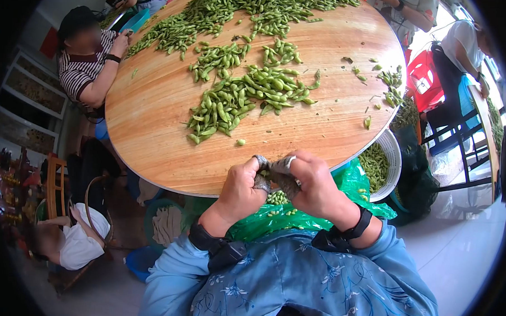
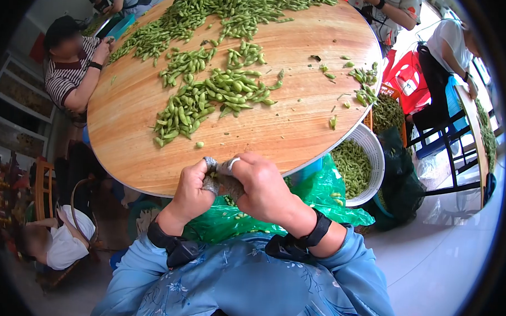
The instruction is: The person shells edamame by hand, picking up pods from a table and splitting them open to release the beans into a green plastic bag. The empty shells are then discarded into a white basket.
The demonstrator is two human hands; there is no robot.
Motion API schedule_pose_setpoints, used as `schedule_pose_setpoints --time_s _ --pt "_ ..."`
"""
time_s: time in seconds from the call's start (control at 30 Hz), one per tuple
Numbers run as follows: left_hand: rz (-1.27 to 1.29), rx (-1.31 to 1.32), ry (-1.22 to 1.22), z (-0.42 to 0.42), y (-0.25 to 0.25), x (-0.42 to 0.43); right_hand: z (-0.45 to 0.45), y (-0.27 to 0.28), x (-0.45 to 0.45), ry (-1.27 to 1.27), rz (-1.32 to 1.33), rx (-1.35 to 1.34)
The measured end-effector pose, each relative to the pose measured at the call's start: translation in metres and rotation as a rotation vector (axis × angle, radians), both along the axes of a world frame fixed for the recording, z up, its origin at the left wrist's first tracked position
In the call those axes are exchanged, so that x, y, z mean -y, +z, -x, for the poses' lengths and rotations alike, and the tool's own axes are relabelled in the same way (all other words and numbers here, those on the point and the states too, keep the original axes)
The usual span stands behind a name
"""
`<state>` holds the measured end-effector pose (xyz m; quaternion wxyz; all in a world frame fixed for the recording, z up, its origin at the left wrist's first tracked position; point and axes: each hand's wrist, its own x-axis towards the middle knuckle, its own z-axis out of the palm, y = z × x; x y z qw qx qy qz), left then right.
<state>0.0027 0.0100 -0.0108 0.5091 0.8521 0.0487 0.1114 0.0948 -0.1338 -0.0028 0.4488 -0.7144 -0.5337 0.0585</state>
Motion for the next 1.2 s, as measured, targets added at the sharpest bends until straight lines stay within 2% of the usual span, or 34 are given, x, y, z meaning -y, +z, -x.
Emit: schedule_pose_setpoints --time_s 0.07,0.13,0.2,0.27,0.33,0.4,0.47,0.53,0.6,0.67,0.73,0.8,0.87,0.9,0.97,1.07,1.13,1.2 --pt "-0.031 0.021 0.036 -0.001 -0.001 -0.003 -0.005 0.001 0.0 -0.129 -0.188 -0.094" --pt "-0.124 0.058 0.164 -0.003 0.008 -0.014 -0.025 -0.003 0.01 -0.288 -0.257 -0.106" --pt "-0.32 0.02 0.266 -0.007 0.016 -0.027 -0.049 0.003 0.034 -0.434 -0.039 -0.045" --pt "-0.588 0.082 0.25 -0.014 0.01 -0.041 -0.058 0.013 0.048 -0.536 0.138 0.076" --pt "-0.651 0.066 0.222 -0.017 0.003 -0.039 -0.052 0.009 0.046 -0.48 0.011 0.054" --pt "-0.72 0.055 0.195 -0.018 0.001 -0.03 -0.044 0.007 0.044 -0.335 0.211 0.099" --pt "-0.605 0.085 -0.042 -0.006 -0.003 -0.013 -0.029 0.003 0.035 -0.246 0.247 0.185" --pt "-0.561 -0.012 -0.267 0.007 0.016 0.002 -0.014 0.004 0.028 -0.054 0.268 0.101" --pt "-0.525 -0.002 -0.288 0.012 0.027 0.003 -0.005 0.007 0.025 0.13 0.14 0.069" --pt "-0.222 -0.041 -0.305 0.012 0.037 -0.003 -0.008 0.014 0.029 0.19 0.237 0.031" --pt "-0.314 -0.001 -0.26 -0.002 0.04 -0.017 -0.012 0.018 0.03 0.141 0.129 -0.146" --pt "-0.405 0.185 0.01 -0.025 0.035 -0.033 -0.016 0.017 0.032 0.093 0.111 -0.132" --pt "-0.598 0.217 0.122 -0.052 0.031 -0.046 -0.018 0.016 0.033 -0.022 0.107 -0.149" --pt "-0.597 0.221 0.119 -0.066 0.026 -0.053 -0.017 0.014 0.032 -0.037 0.054 -0.172" --pt "-0.871 0.144 0.078 -0.085 0.014 -0.065 -0.015 0.012 0.03 -0.061 0.052 -0.191" --pt "-0.958 0.034 0.021 -0.091 0.007 -0.063 -0.016 0.008 0.028 -0.116 0.041 -0.258" --pt "-0.951 0.042 0.004 -0.086 0.005 -0.065 -0.014 0.008 0.025 -0.143 0.037 -0.313" --pt "-0.241 -0.014 0.133 -0.075 0.006 -0.061 -0.012 0.011 0.017 -0.169 -0.039 -0.731"
